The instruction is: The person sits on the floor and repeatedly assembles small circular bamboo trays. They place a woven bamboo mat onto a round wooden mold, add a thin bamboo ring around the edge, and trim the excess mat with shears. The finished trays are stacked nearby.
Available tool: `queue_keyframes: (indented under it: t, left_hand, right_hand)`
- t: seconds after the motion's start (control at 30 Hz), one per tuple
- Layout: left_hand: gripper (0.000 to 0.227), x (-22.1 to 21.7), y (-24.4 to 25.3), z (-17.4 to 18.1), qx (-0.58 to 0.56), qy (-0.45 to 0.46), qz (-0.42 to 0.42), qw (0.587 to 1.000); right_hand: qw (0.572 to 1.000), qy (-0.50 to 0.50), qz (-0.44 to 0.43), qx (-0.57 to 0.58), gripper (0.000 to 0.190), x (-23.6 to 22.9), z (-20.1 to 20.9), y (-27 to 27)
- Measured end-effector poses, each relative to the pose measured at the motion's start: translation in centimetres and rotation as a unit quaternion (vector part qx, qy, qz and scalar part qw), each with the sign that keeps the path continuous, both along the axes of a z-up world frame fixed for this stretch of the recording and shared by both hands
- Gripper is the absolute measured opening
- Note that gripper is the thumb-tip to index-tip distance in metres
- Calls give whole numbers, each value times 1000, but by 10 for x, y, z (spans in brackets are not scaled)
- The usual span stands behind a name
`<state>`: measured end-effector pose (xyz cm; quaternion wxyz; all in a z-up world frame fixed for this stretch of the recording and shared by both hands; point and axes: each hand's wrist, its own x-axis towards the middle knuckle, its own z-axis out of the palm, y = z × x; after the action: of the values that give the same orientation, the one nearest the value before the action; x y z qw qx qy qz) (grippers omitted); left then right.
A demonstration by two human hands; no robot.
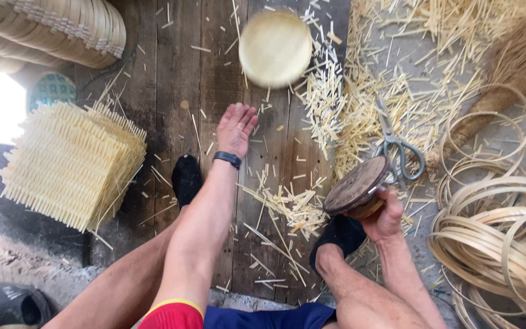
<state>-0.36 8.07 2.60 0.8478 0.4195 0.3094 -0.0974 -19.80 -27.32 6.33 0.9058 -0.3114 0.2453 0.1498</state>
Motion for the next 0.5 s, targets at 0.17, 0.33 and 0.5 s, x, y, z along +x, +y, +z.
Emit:
queue_keyframes:
  t: [0.17,0.33,0.5]
  left_hand:
    - [38,-42,-79,3,210,143,-350,902]
    - [53,-117,-96,-28,105,175,-188,961]
    - [53,-104,-18,-35,308,-49,-211,927]
  right_hand:
    - [999,26,24,7,63,14,7,19]
    - [997,23,76,-13,64,35,2,50]
    - [960,55,206,-180,49,32,-29,70]
